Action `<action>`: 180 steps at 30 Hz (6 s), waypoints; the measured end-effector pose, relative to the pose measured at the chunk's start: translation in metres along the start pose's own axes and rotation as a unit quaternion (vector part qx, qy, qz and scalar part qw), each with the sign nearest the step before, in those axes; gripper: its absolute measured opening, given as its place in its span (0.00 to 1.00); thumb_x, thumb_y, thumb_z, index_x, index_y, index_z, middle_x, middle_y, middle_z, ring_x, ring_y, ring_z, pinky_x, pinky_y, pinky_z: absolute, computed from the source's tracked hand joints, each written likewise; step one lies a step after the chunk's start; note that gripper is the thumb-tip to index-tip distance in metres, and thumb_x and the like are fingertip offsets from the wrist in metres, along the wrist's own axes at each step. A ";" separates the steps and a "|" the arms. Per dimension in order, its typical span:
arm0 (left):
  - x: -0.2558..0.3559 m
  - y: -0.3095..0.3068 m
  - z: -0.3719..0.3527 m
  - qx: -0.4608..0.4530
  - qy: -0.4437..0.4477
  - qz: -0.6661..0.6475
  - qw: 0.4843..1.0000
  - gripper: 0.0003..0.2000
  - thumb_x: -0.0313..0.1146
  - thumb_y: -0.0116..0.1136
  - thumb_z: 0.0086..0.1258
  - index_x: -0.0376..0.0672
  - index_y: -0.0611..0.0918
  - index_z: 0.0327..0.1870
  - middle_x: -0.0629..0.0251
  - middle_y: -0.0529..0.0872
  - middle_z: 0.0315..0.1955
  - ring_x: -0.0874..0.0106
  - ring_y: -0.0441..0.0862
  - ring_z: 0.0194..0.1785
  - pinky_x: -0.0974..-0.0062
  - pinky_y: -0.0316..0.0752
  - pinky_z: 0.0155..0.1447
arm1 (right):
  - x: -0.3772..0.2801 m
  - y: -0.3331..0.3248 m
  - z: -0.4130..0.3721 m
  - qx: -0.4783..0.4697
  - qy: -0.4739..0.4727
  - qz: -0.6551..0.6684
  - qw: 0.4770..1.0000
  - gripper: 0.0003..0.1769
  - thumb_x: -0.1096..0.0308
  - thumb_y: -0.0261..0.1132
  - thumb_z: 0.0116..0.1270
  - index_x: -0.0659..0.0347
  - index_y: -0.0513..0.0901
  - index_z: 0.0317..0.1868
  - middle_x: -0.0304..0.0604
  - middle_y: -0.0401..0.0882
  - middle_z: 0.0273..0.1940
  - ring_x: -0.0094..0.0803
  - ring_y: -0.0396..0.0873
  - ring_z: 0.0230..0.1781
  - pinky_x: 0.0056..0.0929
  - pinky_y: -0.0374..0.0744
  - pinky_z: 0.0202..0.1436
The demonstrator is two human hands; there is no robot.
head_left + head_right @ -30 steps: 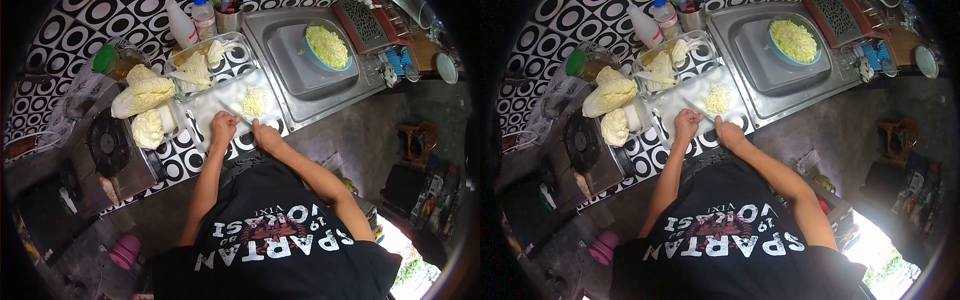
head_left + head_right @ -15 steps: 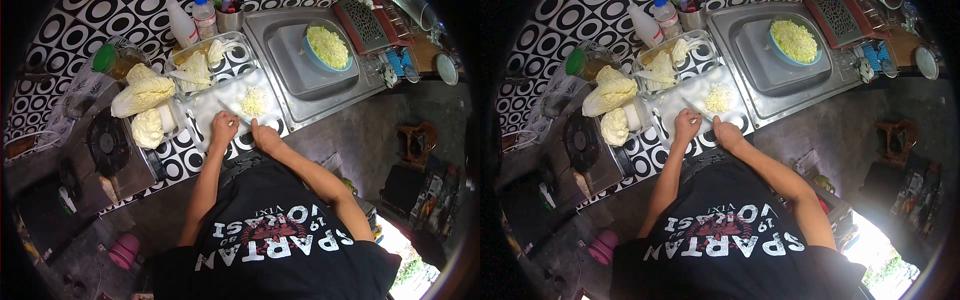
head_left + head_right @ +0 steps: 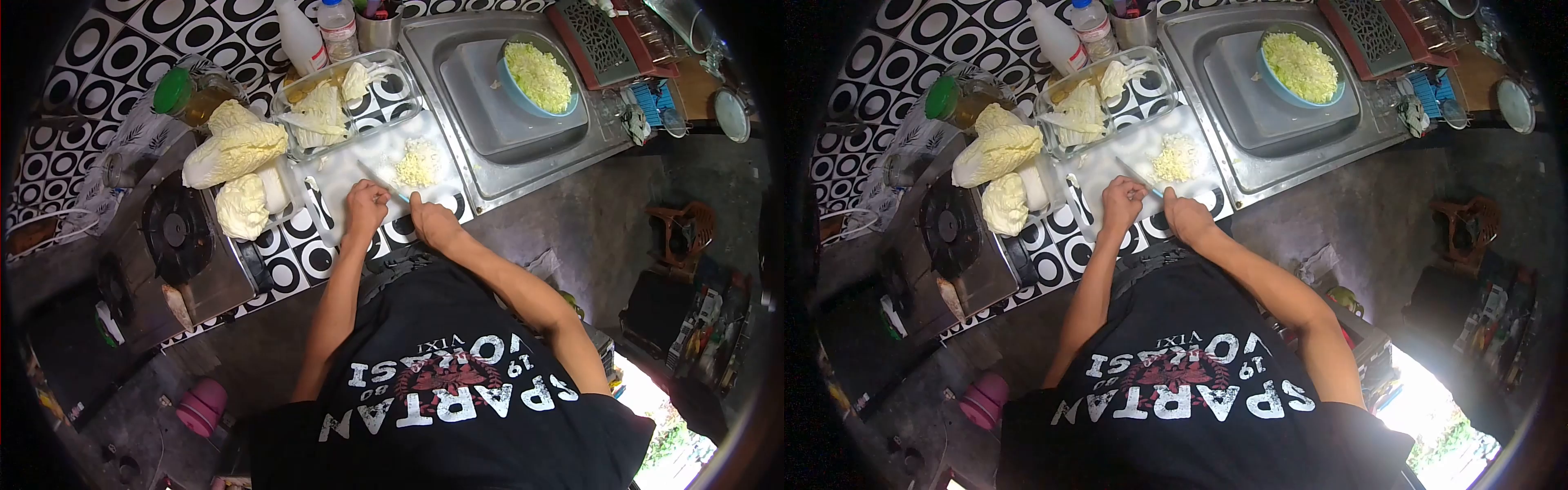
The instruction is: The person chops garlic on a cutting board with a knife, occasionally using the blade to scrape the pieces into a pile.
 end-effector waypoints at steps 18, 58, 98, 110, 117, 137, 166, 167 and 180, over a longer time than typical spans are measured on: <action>0.001 0.000 0.001 0.006 0.052 0.042 0.998 0.04 0.22 0.65 0.49 0.39 0.85 0.26 0.59 0.81 0.27 0.64 0.79 0.31 0.72 0.75 0.34 | 0.006 0.012 0.005 0.032 -0.017 0.002 0.999 0.09 0.69 0.46 0.66 0.67 0.66 0.41 0.60 0.80 0.30 0.52 0.81 0.33 0.47 0.79 0.35; 0.003 -0.003 -0.001 0.030 0.077 0.034 0.996 0.04 0.25 0.65 0.50 0.37 0.84 0.27 0.59 0.82 0.26 0.64 0.80 0.29 0.71 0.76 0.35 | 0.002 0.024 0.028 0.095 -0.023 -0.024 0.995 0.08 0.69 0.50 0.64 0.65 0.66 0.41 0.55 0.79 0.27 0.48 0.82 0.32 0.44 0.80 0.33; 0.003 -0.005 -0.001 0.022 0.013 0.018 1.000 0.05 0.24 0.65 0.49 0.40 0.86 0.28 0.60 0.82 0.25 0.67 0.81 0.28 0.75 0.75 0.34 | -0.006 0.009 0.016 0.050 -0.027 0.002 0.998 0.08 0.70 0.47 0.66 0.66 0.66 0.41 0.59 0.81 0.30 0.50 0.82 0.34 0.45 0.80 0.34; -0.001 -0.005 -0.001 0.011 0.086 0.051 0.995 0.05 0.25 0.65 0.52 0.38 0.86 0.30 0.58 0.83 0.27 0.66 0.81 0.28 0.74 0.77 0.35 | 0.000 0.018 0.024 0.072 -0.019 -0.005 0.997 0.09 0.70 0.47 0.66 0.68 0.66 0.42 0.57 0.80 0.29 0.52 0.81 0.32 0.45 0.79 0.34; 0.002 -0.004 -0.001 0.008 -0.036 -0.037 0.999 0.04 0.23 0.64 0.51 0.37 0.85 0.28 0.59 0.81 0.25 0.65 0.79 0.30 0.72 0.75 0.35 | 0.003 0.016 0.009 0.039 -0.021 0.014 0.999 0.10 0.71 0.48 0.64 0.68 0.66 0.43 0.58 0.80 0.29 0.52 0.81 0.32 0.46 0.79 0.35; -0.005 -0.003 0.000 0.014 0.023 0.008 1.000 0.04 0.24 0.65 0.51 0.38 0.85 0.28 0.58 0.82 0.26 0.66 0.80 0.26 0.73 0.75 0.33 | 0.007 0.024 0.009 0.066 -0.021 0.013 0.998 0.11 0.72 0.51 0.62 0.68 0.65 0.43 0.58 0.80 0.27 0.53 0.80 0.29 0.47 0.78 0.32; -0.001 -0.002 -0.005 0.053 0.039 0.035 0.997 0.03 0.24 0.64 0.51 0.38 0.84 0.28 0.59 0.81 0.26 0.66 0.80 0.26 0.73 0.76 0.34 | -0.003 0.015 0.007 0.048 -0.026 0.004 0.999 0.09 0.72 0.48 0.64 0.67 0.66 0.43 0.58 0.81 0.31 0.52 0.81 0.32 0.47 0.79 0.35; -0.001 -0.001 -0.006 0.053 0.038 0.034 0.997 0.03 0.24 0.64 0.51 0.38 0.84 0.28 0.59 0.81 0.26 0.66 0.80 0.26 0.73 0.76 0.34 | 0.000 0.017 0.007 0.046 -0.026 0.004 0.999 0.09 0.72 0.48 0.64 0.67 0.66 0.43 0.58 0.81 0.31 0.52 0.81 0.32 0.47 0.79 0.35; -0.001 -0.002 -0.005 0.047 0.037 0.050 0.997 0.04 0.26 0.64 0.51 0.38 0.84 0.28 0.58 0.82 0.26 0.66 0.81 0.28 0.72 0.76 0.35 | -0.006 0.010 0.021 0.050 -0.048 0.010 0.998 0.09 0.73 0.50 0.63 0.67 0.66 0.42 0.58 0.81 0.30 0.52 0.81 0.32 0.46 0.79 0.34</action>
Point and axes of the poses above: each hand's wrist, its own z-axis towards the middle knuckle, its own y-axis out of the palm, x = y × z, the point moved 2 cm from there along z, towards the middle knuckle
